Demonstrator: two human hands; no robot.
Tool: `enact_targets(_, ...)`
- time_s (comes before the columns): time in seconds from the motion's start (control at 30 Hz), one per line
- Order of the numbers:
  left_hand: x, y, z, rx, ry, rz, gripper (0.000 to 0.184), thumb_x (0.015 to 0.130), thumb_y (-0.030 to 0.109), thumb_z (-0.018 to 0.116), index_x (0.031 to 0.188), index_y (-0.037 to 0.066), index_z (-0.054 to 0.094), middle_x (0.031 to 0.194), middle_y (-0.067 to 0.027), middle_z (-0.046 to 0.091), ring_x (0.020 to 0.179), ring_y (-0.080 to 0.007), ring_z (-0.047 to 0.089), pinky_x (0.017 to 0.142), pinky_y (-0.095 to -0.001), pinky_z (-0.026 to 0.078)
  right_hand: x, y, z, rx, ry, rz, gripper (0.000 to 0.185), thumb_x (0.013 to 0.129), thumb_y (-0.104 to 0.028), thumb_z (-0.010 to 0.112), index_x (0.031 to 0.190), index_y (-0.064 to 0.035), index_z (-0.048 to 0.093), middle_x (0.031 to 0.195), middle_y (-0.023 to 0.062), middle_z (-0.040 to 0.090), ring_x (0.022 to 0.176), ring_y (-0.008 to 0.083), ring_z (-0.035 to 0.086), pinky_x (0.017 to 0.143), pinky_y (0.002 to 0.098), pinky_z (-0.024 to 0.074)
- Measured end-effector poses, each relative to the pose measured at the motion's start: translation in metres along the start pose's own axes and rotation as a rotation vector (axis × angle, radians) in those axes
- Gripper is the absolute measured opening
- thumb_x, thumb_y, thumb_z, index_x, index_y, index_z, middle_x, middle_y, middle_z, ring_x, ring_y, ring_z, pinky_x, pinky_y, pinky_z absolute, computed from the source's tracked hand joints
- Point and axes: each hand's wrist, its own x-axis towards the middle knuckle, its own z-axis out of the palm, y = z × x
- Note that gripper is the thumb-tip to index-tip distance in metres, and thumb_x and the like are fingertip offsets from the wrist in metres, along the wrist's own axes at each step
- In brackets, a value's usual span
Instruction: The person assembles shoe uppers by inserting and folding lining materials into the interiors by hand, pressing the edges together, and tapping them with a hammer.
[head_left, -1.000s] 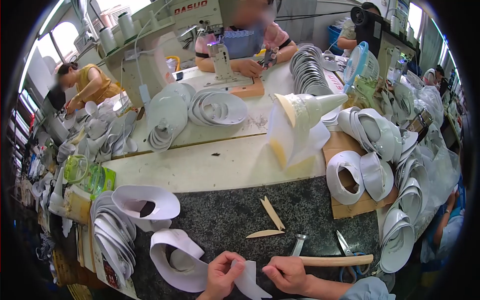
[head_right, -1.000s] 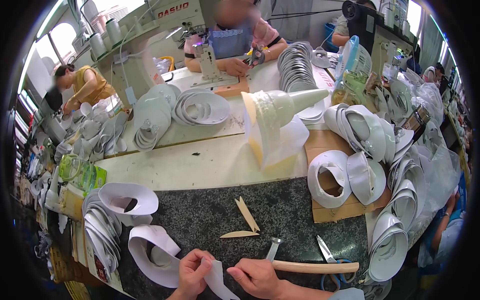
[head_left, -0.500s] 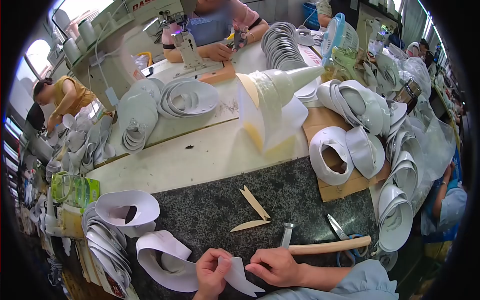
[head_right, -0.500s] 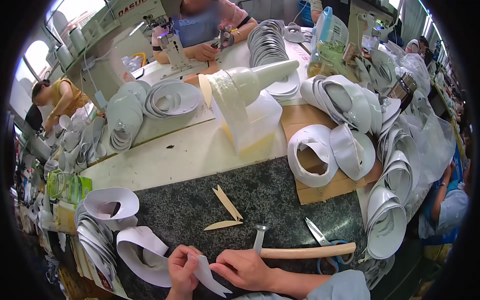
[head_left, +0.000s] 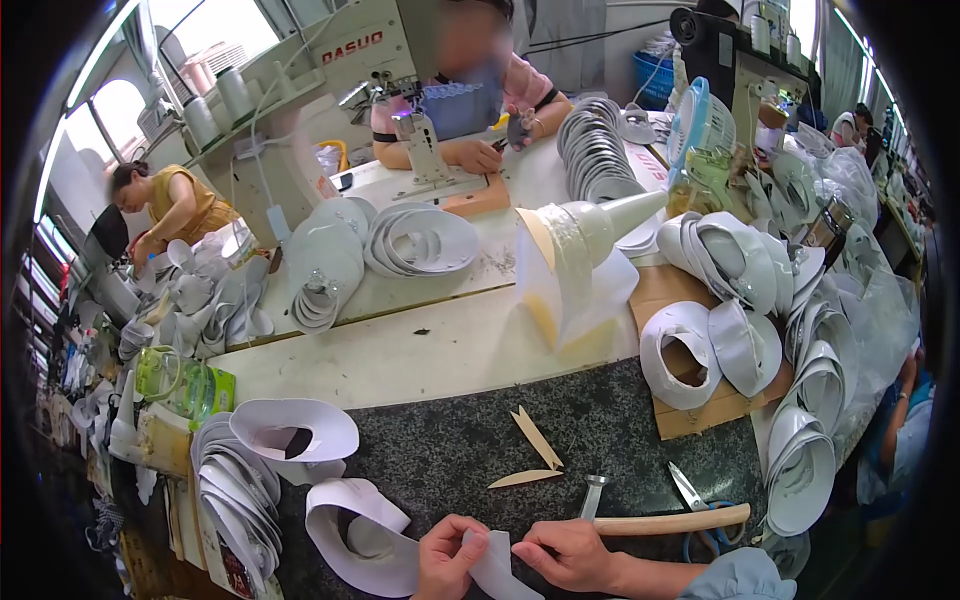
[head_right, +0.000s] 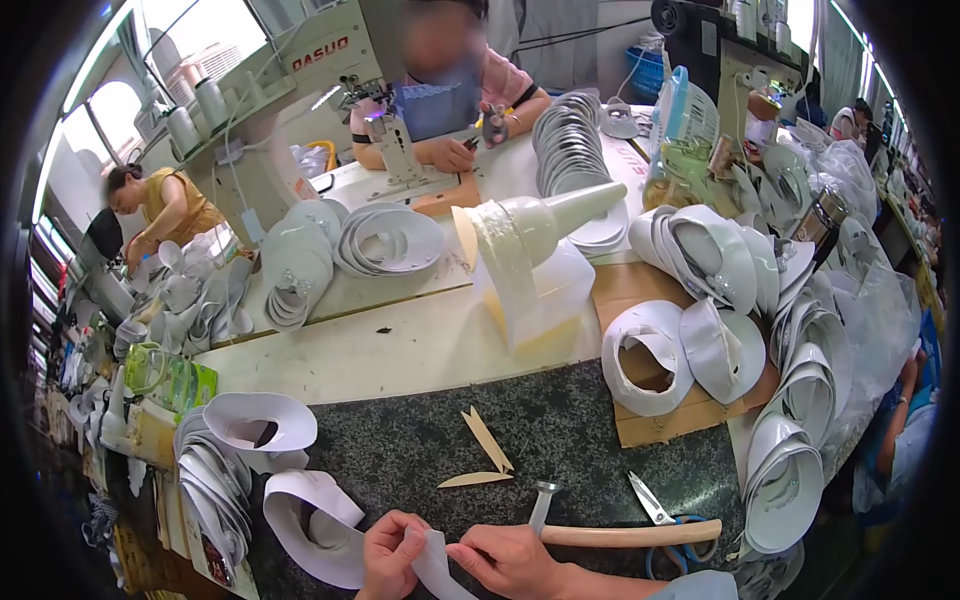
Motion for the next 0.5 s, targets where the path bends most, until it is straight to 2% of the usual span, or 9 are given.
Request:
enact_targets(0.07,0.001,-0.004,-0.001,-0.017,-0.017,0.018,0.009,0.097,0.014,0.062,0.095,0.006,0.059,0.086,0.0025,0.058,0.073,-0.0043,0.051,0.066,-0.0192,0.04,0.002,-0.001,0.002,0.037,0.053,-0.015,0.019,0.093,-0.014,0.064,0.081,-0.0002,0.062,0.069,0.0148,0.058,0.057,0.0289,0.058,0.052,0.0366,0.0429)
enact_targets(0.13,0.004,-0.006,-0.004,-0.031,-0.025,0.042,0.009,0.097,0.014,0.063,0.095,0.006,0.059,0.085,0.0027,0.058,0.073,-0.0044,0.051,0.066,-0.0193,0.041,0.0,0.004,0.003,0.033,0.051,-0.017,0.019,0.093,-0.015,0.064,0.081,-0.0008,0.063,0.07,0.0151,0.059,0.058,0.028,0.059,0.053,0.0361,0.0439)
enact_targets(0.2,0.002,-0.012,-0.009,-0.029,0.004,-0.07,0.011,0.093,0.01,0.066,0.097,0.002,0.059,0.09,-0.0073,0.064,0.08,-0.0127,0.062,0.072,-0.0266,0.05,-0.002,0.007,0.001,0.014,0.112,0.037,0.022,0.093,-0.013,0.067,0.075,-0.0012,0.062,0.062,0.0079,0.059,0.052,0.0159,0.057,0.048,0.0297,0.0423)
enact_targets(0.23,0.005,-0.014,-0.01,-0.01,-0.055,-0.088,0.008,0.097,0.011,0.062,0.101,0.004,0.061,0.088,0.0009,0.061,0.08,-0.0054,0.056,0.071,-0.0223,0.046,-0.003,0.007,0.001,0.03,0.124,0.08,0.023,0.094,-0.014,0.065,0.076,-0.0006,0.062,0.062,0.0062,0.058,0.054,0.0116,0.055,0.05,0.0283,0.0417)
enact_targets(0.33,-0.001,0.018,0.015,-0.307,0.018,-0.271,0.008,0.099,0.016,0.059,0.099,0.007,0.059,0.086,0.0045,0.06,0.077,-0.004,0.056,0.069,-0.0202,0.044,-0.003,0.006,0.0,0.032,0.177,0.114,0.032,0.098,-0.019,0.061,0.071,-0.0011,0.056,0.059,0.0021,0.055,0.053,0.0069,0.048,0.048,0.0259,0.0379)
enact_targets(0.4,-0.007,0.067,0.021,-0.296,-0.134,-0.189,0.008,0.099,0.017,0.059,0.099,0.009,0.058,0.086,0.0052,0.058,0.081,-0.0044,0.055,0.071,-0.021,0.044,-0.002,0.013,0.003,0.051,0.142,0.085,0.03,0.097,-0.018,0.063,0.073,-0.0004,0.056,0.06,0.0036,0.054,0.052,0.0092,0.048,0.047,0.0276,0.0374)
enact_targets(0.43,-0.001,0.092,0.018,-0.085,-0.157,0.066,0.008,0.098,0.018,0.061,0.099,0.011,0.058,0.088,0.0053,0.056,0.085,-0.0048,0.054,0.074,-0.0219,0.044,-0.003,0.015,0.005,0.07,0.179,0.102,0.029,0.096,-0.017,0.064,0.074,0.0003,0.057,0.061,0.0051,0.054,0.051,0.0115,0.048,0.047,0.0293,0.0369)
enact_targets(0.47,0.009,0.13,0.014,0.105,-0.133,0.271,0.011,0.096,0.017,0.062,0.102,0.009,0.058,0.088,0.0006,0.061,0.079,-0.0089,0.06,0.07,-0.0241,0.049,-0.003,0.016,0.005,0.072,0.142,0.09,0.029,0.096,-0.017,0.064,0.074,0.0003,0.057,0.061,0.0051,0.054,0.051,0.0115,0.048,0.047,0.0293,0.0369)
enact_targets(0.5,0.02,0.172,0.01,0.087,-0.072,0.362,0.013,0.097,0.019,0.061,0.104,0.009,0.058,0.087,0.0004,0.061,0.078,-0.0095,0.06,0.069,-0.0247,0.049,-0.003,0.017,0.005,0.084,0.148,0.108,0.031,0.098,-0.018,0.062,0.073,0.0006,0.056,0.06,0.0039,0.052,0.053,0.0094,0.046,0.048,0.0284,0.0356)
